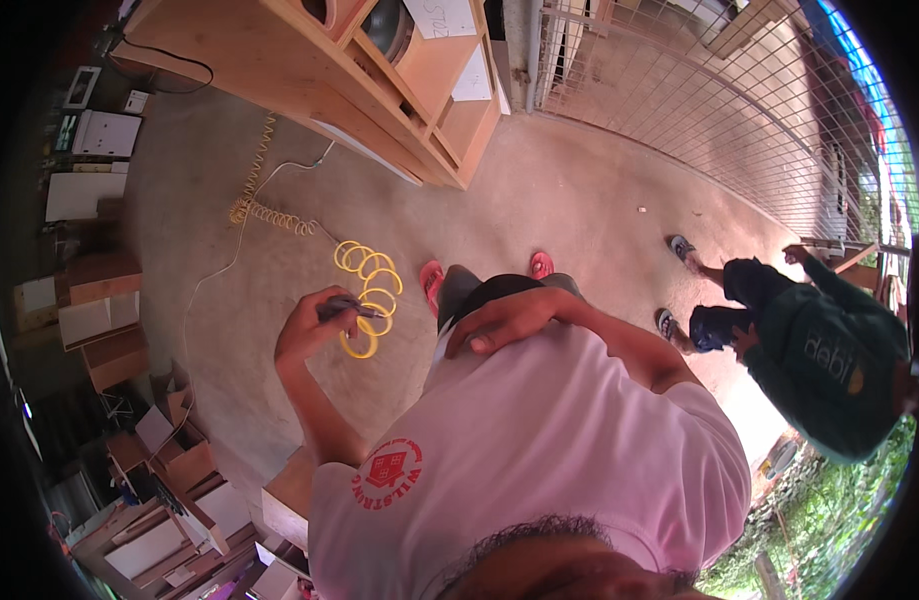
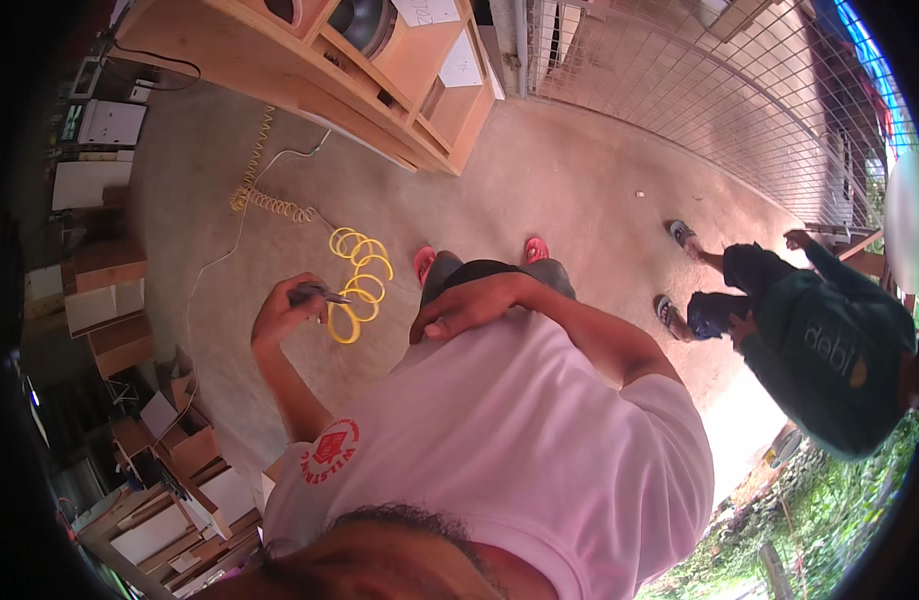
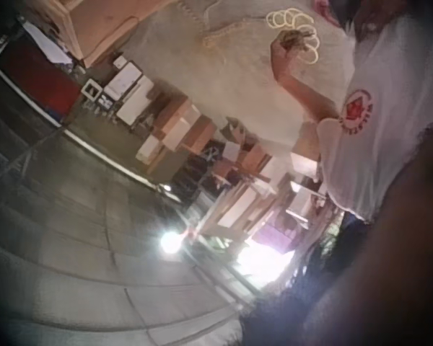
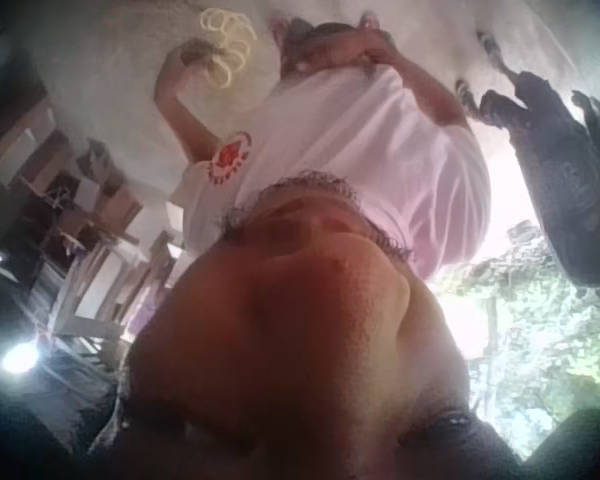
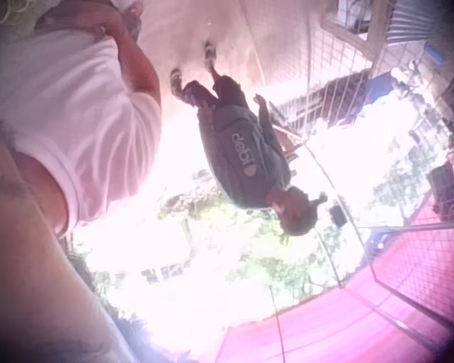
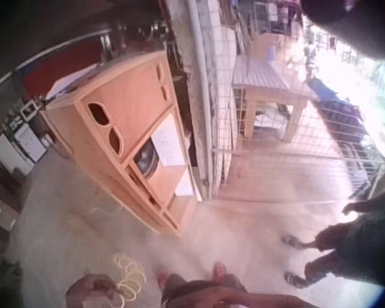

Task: The person uses a table saw to cut a wooden panel, then moves to a partially assembled speaker cabinet. They use a pneumatic nail gun to fasten wooden pieces to the cabinet frame. The person works in a workshop with other individuals present.

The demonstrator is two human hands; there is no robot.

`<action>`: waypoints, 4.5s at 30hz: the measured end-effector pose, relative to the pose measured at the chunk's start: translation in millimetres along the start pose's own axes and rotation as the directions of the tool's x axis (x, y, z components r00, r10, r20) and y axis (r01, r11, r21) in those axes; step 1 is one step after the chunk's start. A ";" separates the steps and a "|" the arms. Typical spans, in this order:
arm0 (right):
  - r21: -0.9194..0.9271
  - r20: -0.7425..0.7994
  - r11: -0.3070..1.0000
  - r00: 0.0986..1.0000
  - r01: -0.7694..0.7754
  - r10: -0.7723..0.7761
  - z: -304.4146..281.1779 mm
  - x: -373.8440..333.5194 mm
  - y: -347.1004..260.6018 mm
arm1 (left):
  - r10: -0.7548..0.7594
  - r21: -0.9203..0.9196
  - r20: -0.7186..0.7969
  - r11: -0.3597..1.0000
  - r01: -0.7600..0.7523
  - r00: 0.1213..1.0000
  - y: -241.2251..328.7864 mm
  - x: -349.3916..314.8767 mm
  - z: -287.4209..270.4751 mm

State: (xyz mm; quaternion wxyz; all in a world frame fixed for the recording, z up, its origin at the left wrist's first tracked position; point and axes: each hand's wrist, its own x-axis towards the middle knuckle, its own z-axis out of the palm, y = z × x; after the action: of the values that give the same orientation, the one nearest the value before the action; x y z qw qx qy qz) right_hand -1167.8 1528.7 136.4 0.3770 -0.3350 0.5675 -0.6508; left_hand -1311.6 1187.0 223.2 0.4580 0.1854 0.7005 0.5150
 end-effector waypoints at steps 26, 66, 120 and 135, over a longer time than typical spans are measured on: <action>-0.143 -0.221 0.959 0.937 0.245 -0.272 25.7 0.3 52.8 | -0.086 0.029 0.085 0.996 0.084 0.993 117.7 51.5 130.9; 0.212 -0.197 0.951 0.943 -0.225 0.267 -88.1 -3.4 178.5 | 0.054 0.639 -0.341 0.745 0.189 0.939 -22.5 133.4 160.9; 0.514 -0.828 0.634 -0.140 -0.578 0.543 -111.2 -106.0 355.2 | 0.117 0.595 0.042 0.795 -0.119 0.992 -3.0 178.2 258.2; 0.384 -0.844 0.556 -0.037 -0.737 0.535 -33.0 -178.9 326.7 | 0.259 0.521 0.228 0.782 -0.342 0.939 10.8 223.0 300.3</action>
State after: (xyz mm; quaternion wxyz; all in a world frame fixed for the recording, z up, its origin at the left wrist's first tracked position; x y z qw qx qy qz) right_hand -1072.3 1677.2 -193.3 0.2162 0.3565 0.8130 -0.4064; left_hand -1177.9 1520.1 117.3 0.3456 0.4560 0.7455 0.3418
